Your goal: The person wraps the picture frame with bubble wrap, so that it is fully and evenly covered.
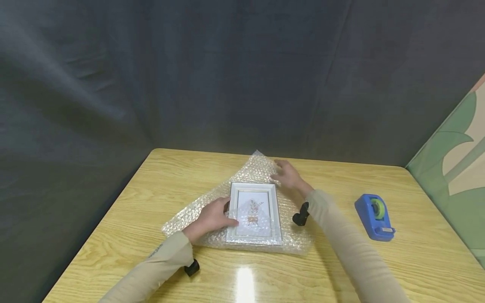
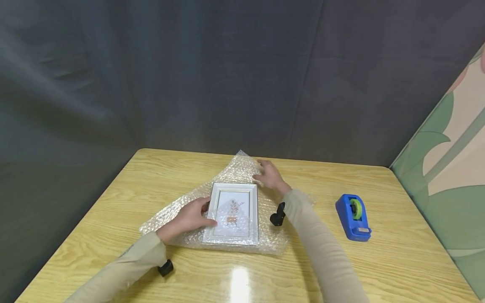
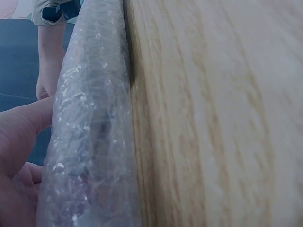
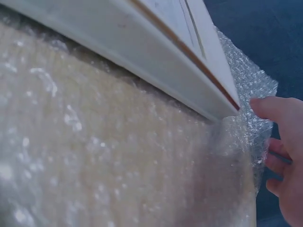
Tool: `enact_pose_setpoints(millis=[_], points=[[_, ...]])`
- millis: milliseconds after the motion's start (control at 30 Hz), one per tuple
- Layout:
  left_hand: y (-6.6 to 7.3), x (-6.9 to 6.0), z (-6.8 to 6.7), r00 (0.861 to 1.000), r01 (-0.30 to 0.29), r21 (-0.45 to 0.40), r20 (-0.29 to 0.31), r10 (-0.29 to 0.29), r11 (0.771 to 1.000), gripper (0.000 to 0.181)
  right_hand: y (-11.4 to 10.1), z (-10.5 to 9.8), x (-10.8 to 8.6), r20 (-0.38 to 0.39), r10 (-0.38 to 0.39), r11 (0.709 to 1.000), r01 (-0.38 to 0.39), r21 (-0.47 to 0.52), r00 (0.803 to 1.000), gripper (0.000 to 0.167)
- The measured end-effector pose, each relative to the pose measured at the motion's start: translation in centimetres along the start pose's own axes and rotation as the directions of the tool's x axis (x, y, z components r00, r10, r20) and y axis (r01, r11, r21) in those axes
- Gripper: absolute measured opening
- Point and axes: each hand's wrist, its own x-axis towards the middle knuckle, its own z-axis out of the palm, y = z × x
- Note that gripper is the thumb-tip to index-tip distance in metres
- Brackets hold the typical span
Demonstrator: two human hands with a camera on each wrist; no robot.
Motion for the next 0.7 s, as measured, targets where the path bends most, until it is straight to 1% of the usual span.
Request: enact_pose_setpoints(millis=[100,200,367,533,700], points=[[0.0,0.0,0.0,1.000,-0.003,-0.002,-0.002,0.003,1.000,0.083,-0.5,-0.4,0.1,-0.056,-0.019,1.000,0.018,-0.018,0.998,0.056],[0.0,-0.1,-0.1,1.000,0.003,0.002,-0.005,-0.003,1.000,0.084,-1.2,-0.7,0.2,-0.093,-0.068,0.997,0.063,-0.047,0.993,0.049],[-0.1,-0.1,-0.2,1.000,0.027,0.018,-0.005,-0.026,0.999,0.088,-2.4,-0.5,0.2,-0.100,-0.161,0.985,0.155,-0.072,0.982,0.039],[-0.1,-0.1,-0.1,0.999,0.033,0.028,-0.005,-0.033,0.999,0.090,-4.0,0.0,0.0,-0.119,-0.202,0.979,0.197,-0.052,0.972,0.032],[-0.2,0.0,0.0,1.000,0.015,0.027,-0.008,-0.015,1.000,0.089,-5.9,0.4,-0.3,-0.126,-0.248,0.969,0.248,-0.013,0.961,0.021]])
